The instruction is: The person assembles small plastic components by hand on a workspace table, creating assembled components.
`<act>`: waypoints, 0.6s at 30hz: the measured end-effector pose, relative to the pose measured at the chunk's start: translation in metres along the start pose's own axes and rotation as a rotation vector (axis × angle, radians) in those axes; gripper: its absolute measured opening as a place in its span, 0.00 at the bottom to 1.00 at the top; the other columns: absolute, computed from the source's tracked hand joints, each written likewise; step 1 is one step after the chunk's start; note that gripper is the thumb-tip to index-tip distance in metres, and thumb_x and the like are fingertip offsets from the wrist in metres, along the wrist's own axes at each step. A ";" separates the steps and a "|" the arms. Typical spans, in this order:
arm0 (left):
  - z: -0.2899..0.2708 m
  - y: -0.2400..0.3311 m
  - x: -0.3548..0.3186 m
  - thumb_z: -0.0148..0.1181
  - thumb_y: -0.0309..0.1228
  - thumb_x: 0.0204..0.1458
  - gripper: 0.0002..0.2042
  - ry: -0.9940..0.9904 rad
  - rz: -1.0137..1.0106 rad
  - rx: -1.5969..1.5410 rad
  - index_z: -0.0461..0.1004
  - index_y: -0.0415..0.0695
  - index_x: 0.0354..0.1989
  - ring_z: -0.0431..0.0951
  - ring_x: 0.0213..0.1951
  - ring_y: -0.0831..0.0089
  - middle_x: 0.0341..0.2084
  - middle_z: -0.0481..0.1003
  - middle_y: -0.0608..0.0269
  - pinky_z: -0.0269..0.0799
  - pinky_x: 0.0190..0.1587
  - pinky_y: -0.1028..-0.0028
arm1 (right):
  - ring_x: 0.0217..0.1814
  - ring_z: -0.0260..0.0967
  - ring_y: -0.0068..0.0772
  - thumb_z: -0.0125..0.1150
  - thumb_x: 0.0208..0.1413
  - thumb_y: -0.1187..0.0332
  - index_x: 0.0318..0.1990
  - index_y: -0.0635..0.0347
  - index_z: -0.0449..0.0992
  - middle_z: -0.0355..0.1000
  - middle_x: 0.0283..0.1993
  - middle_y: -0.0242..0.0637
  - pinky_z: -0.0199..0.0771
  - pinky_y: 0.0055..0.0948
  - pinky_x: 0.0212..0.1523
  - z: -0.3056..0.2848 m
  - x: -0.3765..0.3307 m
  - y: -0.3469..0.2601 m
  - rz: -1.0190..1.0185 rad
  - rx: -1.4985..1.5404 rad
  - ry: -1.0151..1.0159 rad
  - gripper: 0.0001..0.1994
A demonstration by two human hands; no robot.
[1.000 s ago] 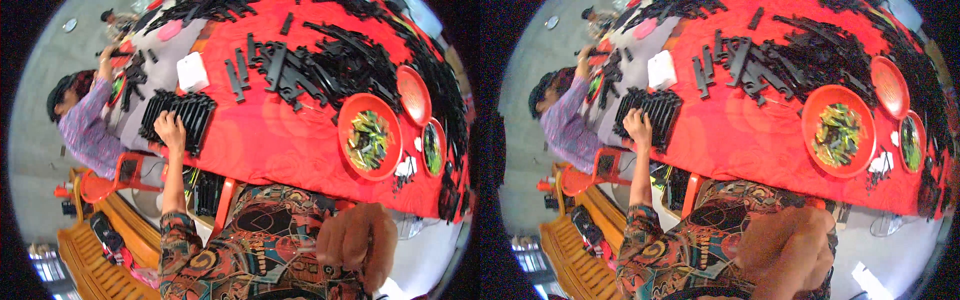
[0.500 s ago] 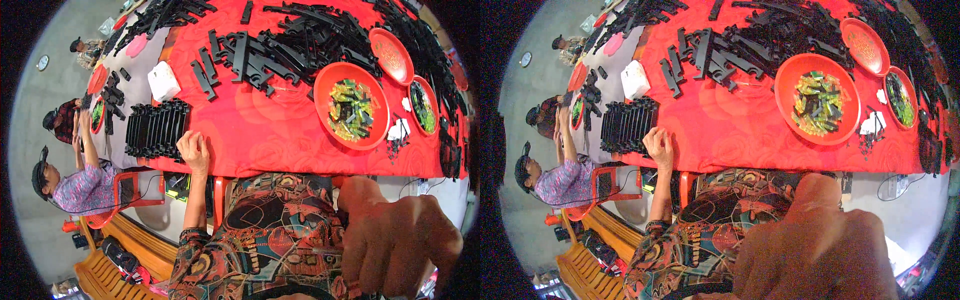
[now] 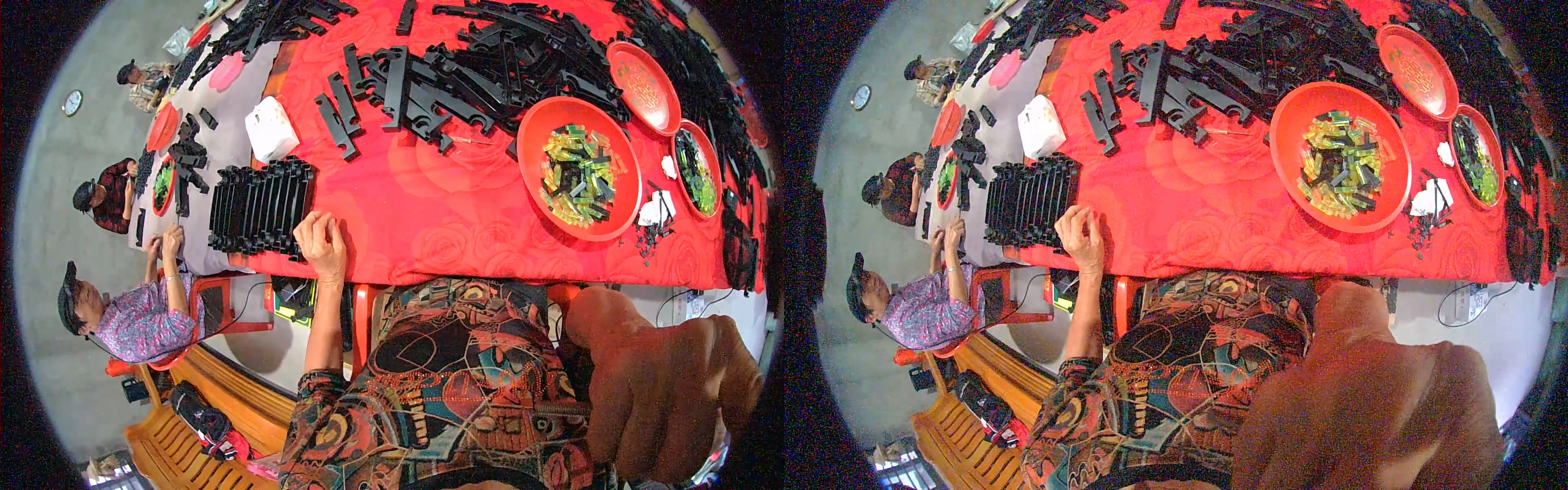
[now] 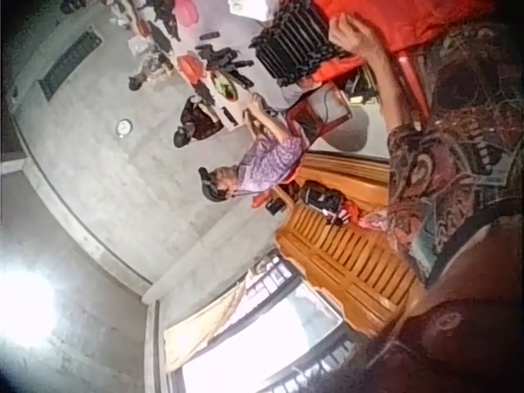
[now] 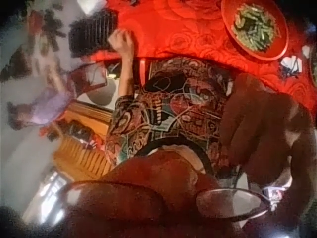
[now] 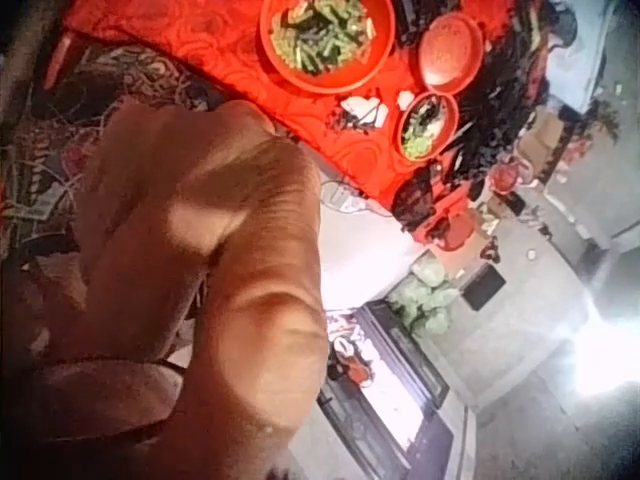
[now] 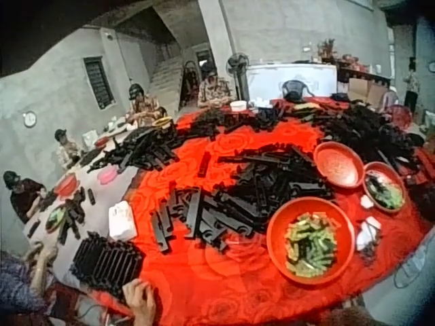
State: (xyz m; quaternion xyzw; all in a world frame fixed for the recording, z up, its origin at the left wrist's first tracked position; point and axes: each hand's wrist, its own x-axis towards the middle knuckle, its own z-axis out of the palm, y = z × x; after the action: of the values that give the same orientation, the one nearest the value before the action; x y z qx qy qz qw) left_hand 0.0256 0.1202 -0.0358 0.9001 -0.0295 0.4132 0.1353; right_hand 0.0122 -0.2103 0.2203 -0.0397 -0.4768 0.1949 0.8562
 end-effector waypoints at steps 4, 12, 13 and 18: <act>-0.001 0.002 0.001 0.59 0.19 0.42 0.07 -0.010 -0.008 0.009 0.74 0.41 0.31 0.70 0.39 0.59 0.34 0.72 0.58 0.65 0.42 0.65 | 0.08 0.47 0.22 0.53 0.54 0.67 0.31 0.56 0.76 0.55 0.13 0.33 0.42 0.28 0.08 -0.002 0.007 -0.006 -0.033 0.005 -0.034 0.06; 0.001 0.000 0.003 0.59 0.19 0.42 0.07 -0.011 0.005 0.003 0.74 0.41 0.31 0.70 0.38 0.61 0.34 0.73 0.59 0.66 0.41 0.66 | 0.08 0.49 0.24 0.53 0.53 0.70 0.30 0.59 0.74 0.56 0.13 0.35 0.43 0.29 0.08 -0.002 0.008 -0.004 -0.077 0.054 -0.107 0.05; 0.001 0.000 0.003 0.59 0.19 0.41 0.08 -0.008 0.002 -0.001 0.73 0.41 0.31 0.70 0.38 0.61 0.34 0.73 0.59 0.66 0.41 0.66 | 0.08 0.50 0.24 0.53 0.53 0.71 0.30 0.60 0.74 0.56 0.14 0.35 0.43 0.29 0.08 -0.003 0.009 -0.007 -0.082 0.060 -0.116 0.05; 0.000 0.000 0.003 0.59 0.18 0.41 0.08 -0.008 0.001 0.001 0.73 0.41 0.31 0.70 0.38 0.61 0.34 0.72 0.59 0.66 0.41 0.67 | 0.09 0.51 0.25 0.52 0.53 0.73 0.29 0.62 0.74 0.57 0.14 0.37 0.44 0.30 0.08 -0.008 0.006 -0.002 -0.106 0.096 -0.168 0.05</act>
State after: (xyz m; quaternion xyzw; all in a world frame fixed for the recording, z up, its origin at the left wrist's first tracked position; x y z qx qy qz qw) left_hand 0.0273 0.1204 -0.0336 0.9017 -0.0302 0.4097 0.1347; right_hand 0.0224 -0.2093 0.2209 0.0433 -0.5383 0.1748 0.8233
